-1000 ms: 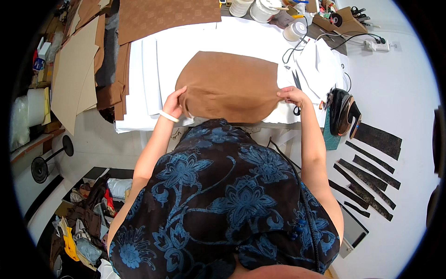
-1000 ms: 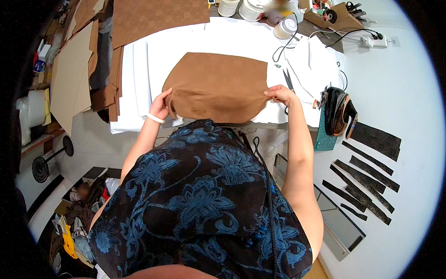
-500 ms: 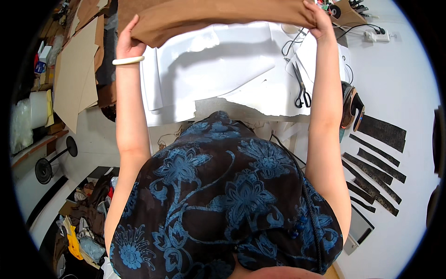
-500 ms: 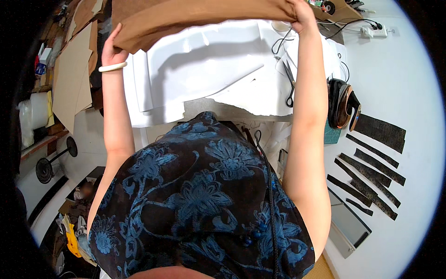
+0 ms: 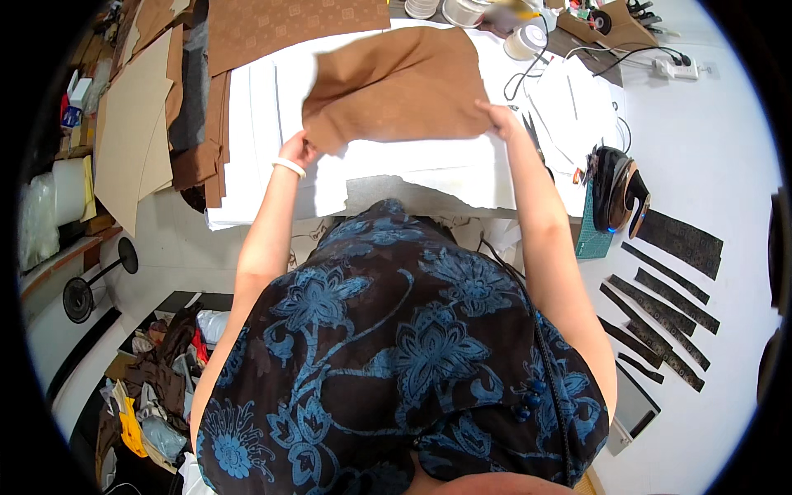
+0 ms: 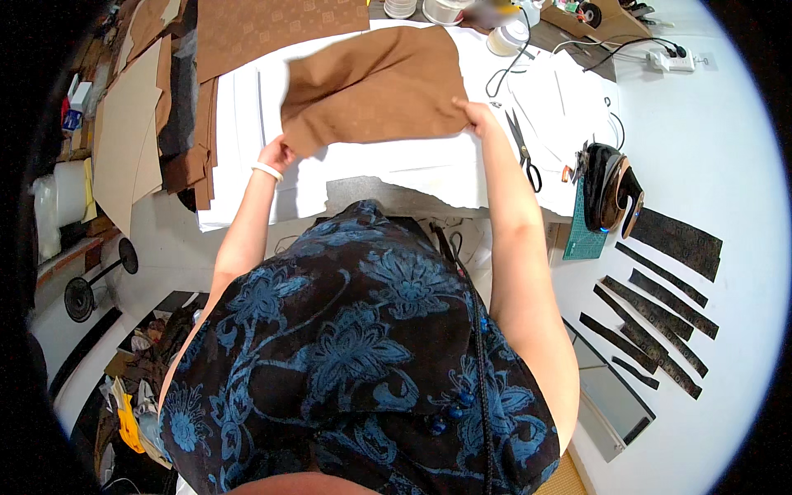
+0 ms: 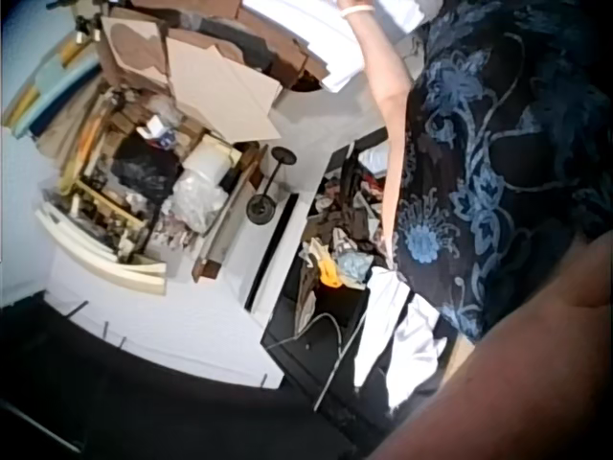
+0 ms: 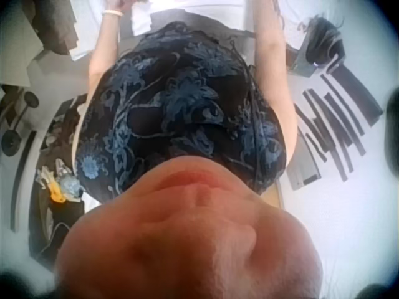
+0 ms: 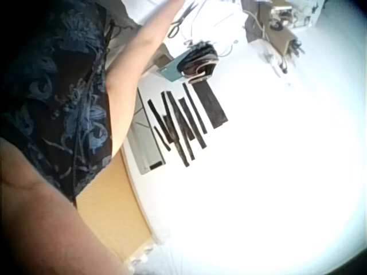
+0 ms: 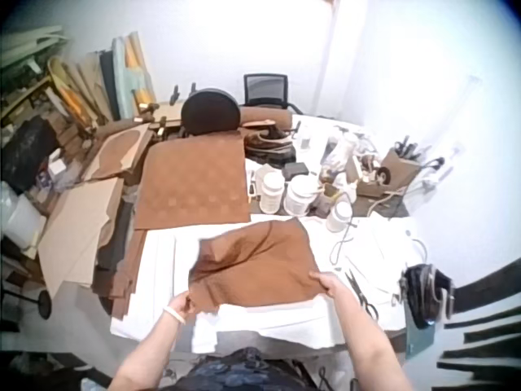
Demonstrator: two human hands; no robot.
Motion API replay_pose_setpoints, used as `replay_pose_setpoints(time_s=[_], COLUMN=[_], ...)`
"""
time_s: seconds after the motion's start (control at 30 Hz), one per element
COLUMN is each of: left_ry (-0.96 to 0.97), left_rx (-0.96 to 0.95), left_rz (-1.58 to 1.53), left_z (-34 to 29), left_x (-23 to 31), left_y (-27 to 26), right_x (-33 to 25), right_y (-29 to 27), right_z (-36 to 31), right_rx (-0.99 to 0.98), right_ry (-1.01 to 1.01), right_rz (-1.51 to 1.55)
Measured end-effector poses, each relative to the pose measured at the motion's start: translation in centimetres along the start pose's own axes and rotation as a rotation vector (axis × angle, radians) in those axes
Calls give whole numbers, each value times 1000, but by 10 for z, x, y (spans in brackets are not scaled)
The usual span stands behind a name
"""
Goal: The person cuts a large sheet of brown patterned fabric using scissors, then irons the cut piece on a white surface. They handle a roll of white paper and various cardboard pieces, stacking them on the table. The person continues to cut and iron the fabric, organizing the materials on the workspace.
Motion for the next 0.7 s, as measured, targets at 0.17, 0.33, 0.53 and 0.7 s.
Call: replay_pose_setpoints(time_s=[0.17,0.33,0.53,0.7], left_ry=[-1,159,1043,1341], left_rx=[207,326,426,199], left_rz=[153,257,1200,1254], left_z=[6,5,-93,-137], left_x=[-30,-6,29,27], left_y=[-9,-8,128,244], right_x=[58,21,-118,-245], right_y=[-29,-17,76,193], right_z=[-3,-11,-29,-73], right_rx=[100,151,-82,-628], right_ry=[-89,-269,-293,-436], right_rz=[-261,-182,358,510])
Point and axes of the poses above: each hand's wrist, its own z-axis towards the middle knuckle, its own y-axis out of the palm, x = y × z, the point moved 9 cm from there along z, towards the middle knuckle, and after that the axes turned 10 degrees about -y, right-handed, at the moved point
